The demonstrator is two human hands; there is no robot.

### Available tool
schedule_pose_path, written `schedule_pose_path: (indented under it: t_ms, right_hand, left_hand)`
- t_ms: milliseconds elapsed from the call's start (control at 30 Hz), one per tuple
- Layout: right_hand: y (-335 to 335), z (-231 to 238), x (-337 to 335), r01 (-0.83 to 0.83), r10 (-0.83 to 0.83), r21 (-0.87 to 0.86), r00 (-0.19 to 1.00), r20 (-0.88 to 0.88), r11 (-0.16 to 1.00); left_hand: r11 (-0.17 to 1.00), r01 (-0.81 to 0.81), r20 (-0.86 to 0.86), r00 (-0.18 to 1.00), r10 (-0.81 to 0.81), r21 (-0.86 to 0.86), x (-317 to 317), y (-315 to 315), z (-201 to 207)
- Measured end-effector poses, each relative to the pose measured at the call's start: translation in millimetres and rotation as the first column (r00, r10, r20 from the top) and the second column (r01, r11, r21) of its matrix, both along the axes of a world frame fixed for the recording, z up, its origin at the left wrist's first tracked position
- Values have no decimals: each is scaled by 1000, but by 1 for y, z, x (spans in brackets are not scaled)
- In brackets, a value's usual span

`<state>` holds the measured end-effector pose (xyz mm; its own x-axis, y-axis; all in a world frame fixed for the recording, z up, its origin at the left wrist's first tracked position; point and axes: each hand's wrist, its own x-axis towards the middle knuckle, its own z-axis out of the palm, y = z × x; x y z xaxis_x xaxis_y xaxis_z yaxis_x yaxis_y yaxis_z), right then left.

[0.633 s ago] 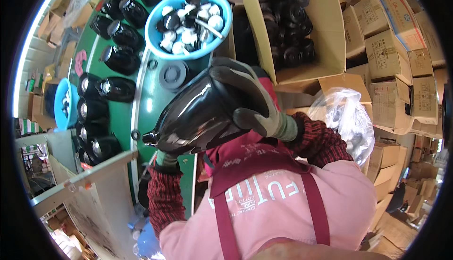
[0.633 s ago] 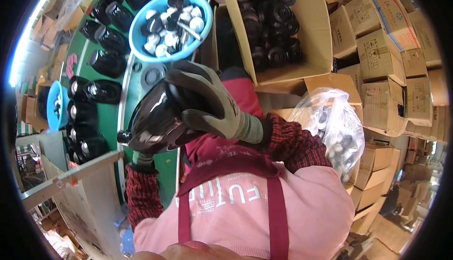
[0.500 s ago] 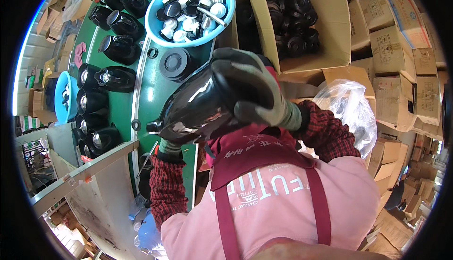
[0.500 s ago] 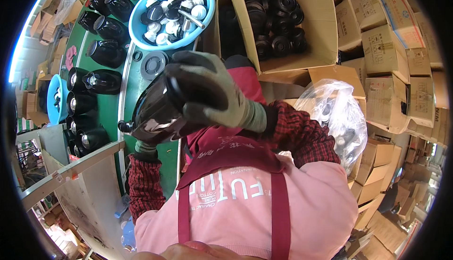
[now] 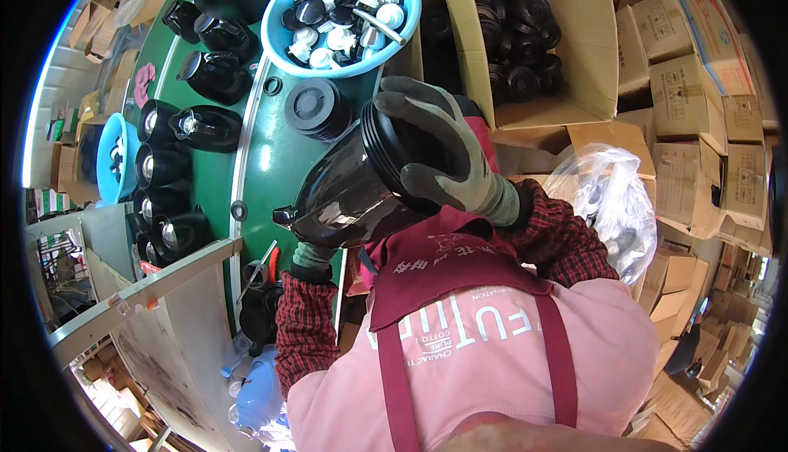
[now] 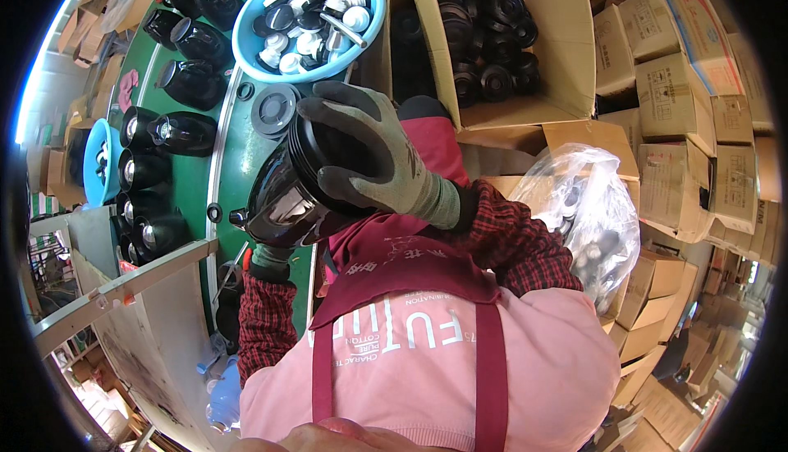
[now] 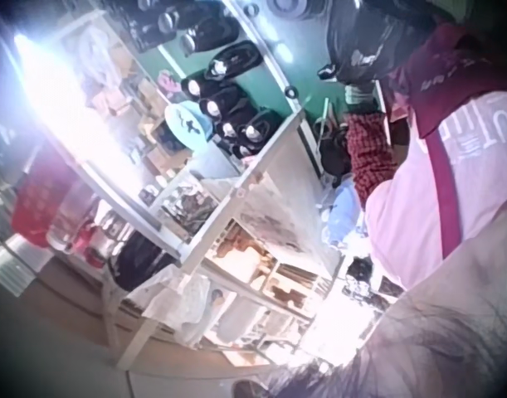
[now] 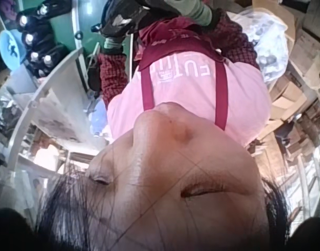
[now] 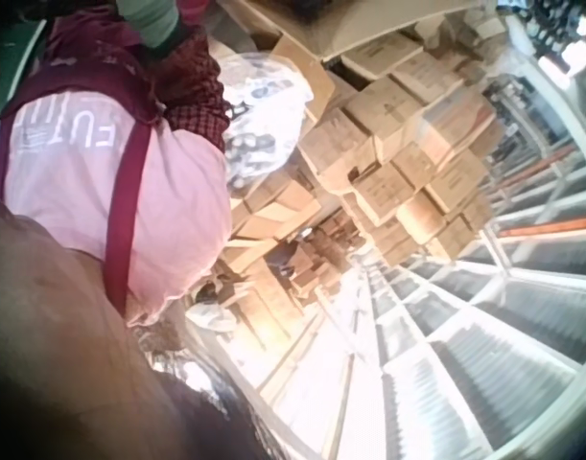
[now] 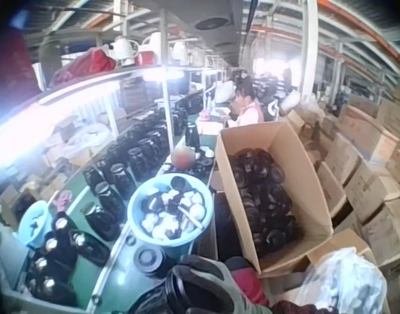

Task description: The person assembles black kettles by inserting a metal component into the base and securing a lid. They handle each kettle one at a time, placing the finished units into a cardboard box.

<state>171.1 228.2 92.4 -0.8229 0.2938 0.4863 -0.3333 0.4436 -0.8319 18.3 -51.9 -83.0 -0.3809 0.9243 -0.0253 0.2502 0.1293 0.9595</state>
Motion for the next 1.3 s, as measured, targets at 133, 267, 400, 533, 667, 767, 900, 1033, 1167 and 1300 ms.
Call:
schedule_pose_path:
  t_ms: [133, 267, 400, 533, 667, 767, 900, 1033, 1167, 1300]
  right_hand:
    - [0, -1, 5, -16, 10, 126, 999, 50, 992]
    - [1, -1, 7, -9, 6, 57, 999, 54, 998]
    - [0, 2, 9, -63, 66, -44, 996, 54, 997]
    - [-3, 4, 4, -77, 77, 48, 997, -12, 996]
    - [-1, -12, 7, -52, 104, -461, 991, 87, 886]
    - [7, -44, -2, -65, 112, -435, 990, 85, 898]
    - [29, -7, 18, -26, 450, -717, 794, 409, 697]
    - [47, -20, 26, 9, 381, -555, 717, 583, 832]
    - [68, -57, 37, 83, 581, -686, 466, 668, 722]
    - [63, -12, 34, -140, 194, -161, 895, 401, 977]
  left_hand:
    - [981, 170, -374, 919, -123, 95, -6, -5, -16]
    - [991, 131, -164, 979, -124, 35, -3, 4, 12]
    - [996, 84, 78, 994, -82, -30, -1, 1, 10]
    - [998, 56, 46, 997, -56, 4, 4, -12, -21]
    - [978, -140, 97, 987, 125, 156, -7, 11, 50]
    - [912, -348, 175, 933, 314, 218, -14, 30, 122]
    - [950, -300, -15, 953, 303, 88, -30, -12, 37]
    - [928, -357, 15, 934, 357, 107, -18, 10, 51]
    - [943, -287, -45, 953, 298, 165, -3, 34, 149]
    - [946, -313, 304, 912, 275, 84, 4, 24, 110]
